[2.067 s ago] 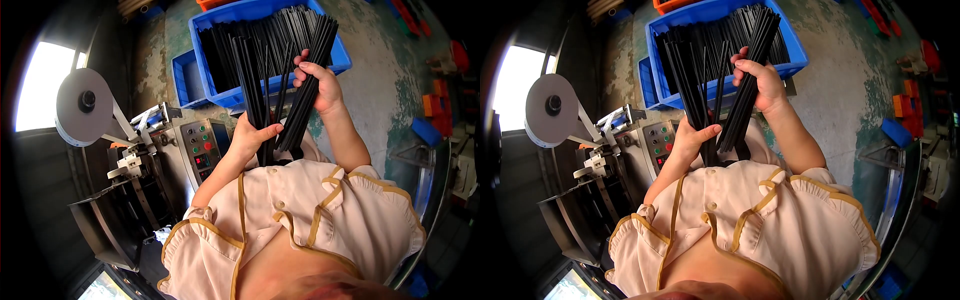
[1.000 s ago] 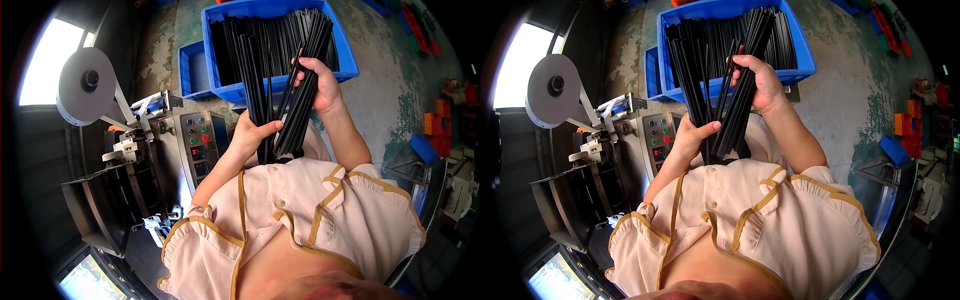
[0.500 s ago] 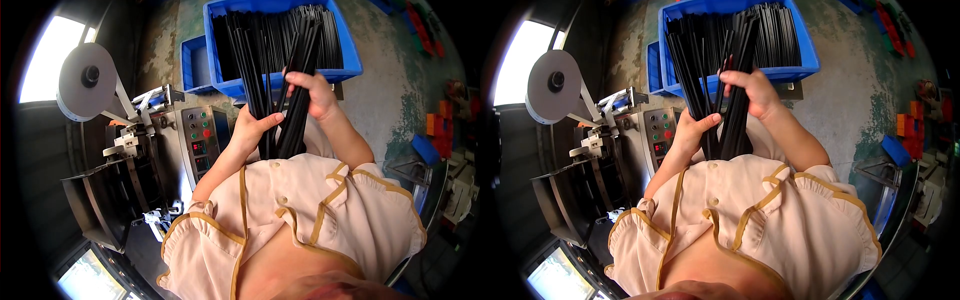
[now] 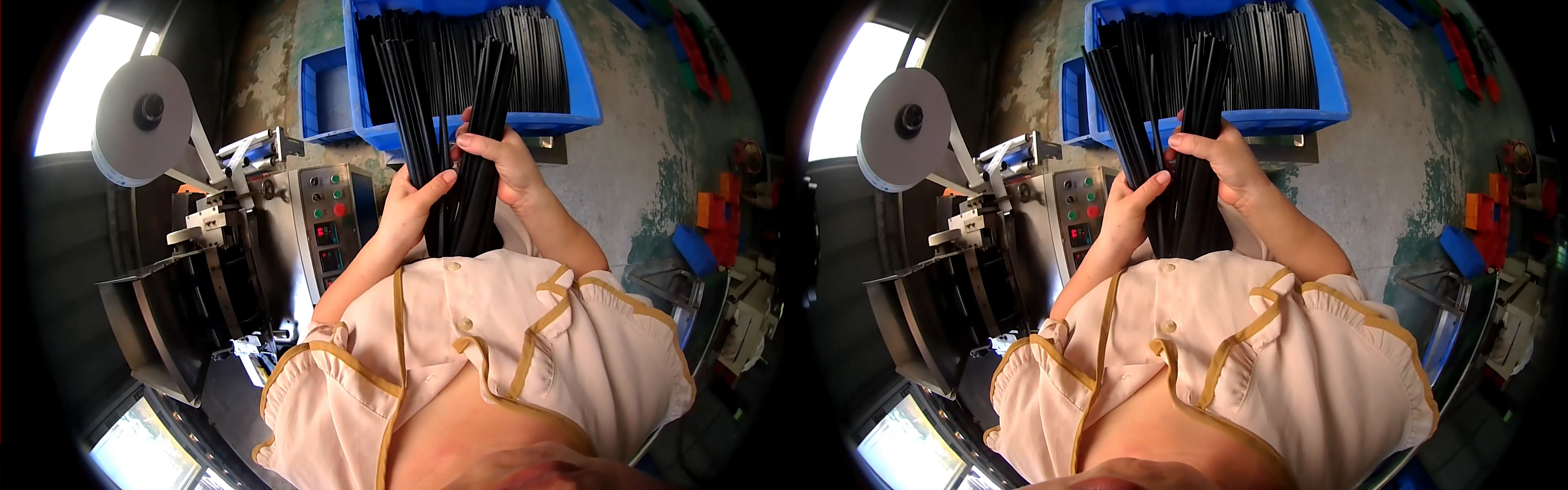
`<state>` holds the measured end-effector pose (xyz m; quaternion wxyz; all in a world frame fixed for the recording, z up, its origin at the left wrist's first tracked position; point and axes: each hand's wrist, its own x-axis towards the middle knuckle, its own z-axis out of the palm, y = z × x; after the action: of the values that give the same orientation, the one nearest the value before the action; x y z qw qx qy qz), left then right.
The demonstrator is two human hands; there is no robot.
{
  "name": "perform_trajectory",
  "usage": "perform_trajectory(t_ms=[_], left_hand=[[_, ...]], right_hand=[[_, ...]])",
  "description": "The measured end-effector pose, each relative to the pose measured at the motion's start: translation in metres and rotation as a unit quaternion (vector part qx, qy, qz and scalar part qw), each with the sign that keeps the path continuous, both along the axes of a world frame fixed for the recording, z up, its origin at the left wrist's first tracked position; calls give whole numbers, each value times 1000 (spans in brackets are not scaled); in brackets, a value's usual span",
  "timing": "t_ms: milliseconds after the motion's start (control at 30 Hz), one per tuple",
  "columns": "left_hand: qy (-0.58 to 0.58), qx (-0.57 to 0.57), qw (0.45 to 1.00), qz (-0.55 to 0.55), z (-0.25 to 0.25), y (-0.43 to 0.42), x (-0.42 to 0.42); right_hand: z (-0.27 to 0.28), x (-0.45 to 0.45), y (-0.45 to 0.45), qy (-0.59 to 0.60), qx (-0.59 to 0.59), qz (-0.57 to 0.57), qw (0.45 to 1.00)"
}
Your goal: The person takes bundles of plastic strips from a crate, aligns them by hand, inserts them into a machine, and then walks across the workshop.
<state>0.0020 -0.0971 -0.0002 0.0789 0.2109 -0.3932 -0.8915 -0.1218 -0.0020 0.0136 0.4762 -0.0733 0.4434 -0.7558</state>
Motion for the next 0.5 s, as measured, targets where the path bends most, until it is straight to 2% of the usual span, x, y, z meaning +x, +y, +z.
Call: perform_trajectory(t_ms=[200, 300, 367, 433, 500], left_hand=[[7, -61, 998, 12, 2, 2, -2], [2, -30, 999, 29, 2, 0, 0], [-17, -20, 999, 27, 5, -1, 0], [-36, -10, 999, 25, 5, -2, 0], [-24, -26, 999, 9, 1, -3, 0]], right_hand=[[5, 5, -8, 61, 16, 2, 998], [5, 6, -5, 66, 16, 1, 998], [5, 4, -1, -11, 29, -5, 1000], [1, 3, -1, 6, 29, -23, 999], [-2, -3, 2, -33, -15, -22, 999]])
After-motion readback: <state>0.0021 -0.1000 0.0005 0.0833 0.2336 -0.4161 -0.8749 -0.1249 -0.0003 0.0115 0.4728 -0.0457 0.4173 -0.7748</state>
